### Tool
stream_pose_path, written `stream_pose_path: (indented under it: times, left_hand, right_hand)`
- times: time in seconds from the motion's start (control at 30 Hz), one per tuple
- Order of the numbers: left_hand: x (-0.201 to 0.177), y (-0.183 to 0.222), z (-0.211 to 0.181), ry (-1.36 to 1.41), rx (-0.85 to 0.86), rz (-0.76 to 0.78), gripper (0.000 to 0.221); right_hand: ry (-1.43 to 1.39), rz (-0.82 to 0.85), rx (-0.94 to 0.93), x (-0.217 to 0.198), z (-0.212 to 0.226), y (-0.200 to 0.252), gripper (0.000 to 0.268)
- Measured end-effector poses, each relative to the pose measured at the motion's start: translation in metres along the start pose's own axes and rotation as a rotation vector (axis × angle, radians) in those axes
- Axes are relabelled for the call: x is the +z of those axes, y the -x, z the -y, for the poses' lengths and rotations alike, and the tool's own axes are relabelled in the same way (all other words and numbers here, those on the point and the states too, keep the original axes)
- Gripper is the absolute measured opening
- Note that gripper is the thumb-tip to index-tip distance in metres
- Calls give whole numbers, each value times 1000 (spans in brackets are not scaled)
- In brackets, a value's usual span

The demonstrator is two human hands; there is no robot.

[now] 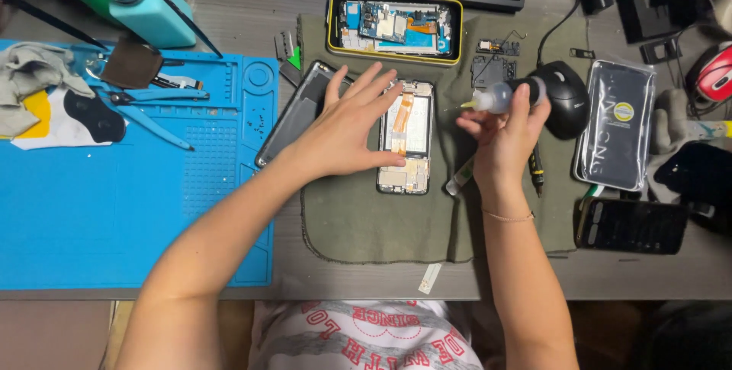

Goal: Applying alcohol to loosen adhesive and using a prying tool to remove a battery from a mobile phone chassis.

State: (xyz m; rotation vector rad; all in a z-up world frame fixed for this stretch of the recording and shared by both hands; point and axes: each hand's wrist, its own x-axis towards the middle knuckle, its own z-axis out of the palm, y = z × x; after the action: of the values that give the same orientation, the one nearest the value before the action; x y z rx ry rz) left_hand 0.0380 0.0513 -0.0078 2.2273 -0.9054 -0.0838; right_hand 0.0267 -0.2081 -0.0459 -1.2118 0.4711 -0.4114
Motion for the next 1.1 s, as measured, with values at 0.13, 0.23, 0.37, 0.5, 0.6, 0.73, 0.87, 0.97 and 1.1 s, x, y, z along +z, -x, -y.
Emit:
stream_pose_path:
  times: [0.13,0.23,0.37,0.5,0.6,0.73,0.87,0.97,1.1]
  left_hand:
    - [14,-6,-14,153,43,-115,82]
    - [33,-18,-29,237,195,-246,83]
    - [38,-14,-45,314,258,-318,81]
    - [41,-10,-40,425,222,-378,56]
    - [26,-5,-40,399,182,-443,48]
    - [-4,-16,10,209,37,-802,47]
    - [-33,-20,92,176,-168,-1042,47]
    - [-41,-24,144,30,-287,-1195,51]
    - [-43,-25,165,-51,-451,-1267,55]
  right_hand:
    - [-176,220,566,5,22,17,68]
    - [-229,282,660,27,39,53,66]
    - [-172,387,648,25,37,58,66]
    - [-38,480,640,30,39,75,71]
    - [61,569,613,26,24,77,80]
    - [182,604,432,24,20,74,80]
    - [236,618,378,22,0,73,74]
    - [269,725,264,23,-12,78,56]
    - [439,747,151,29,-8,90,29]
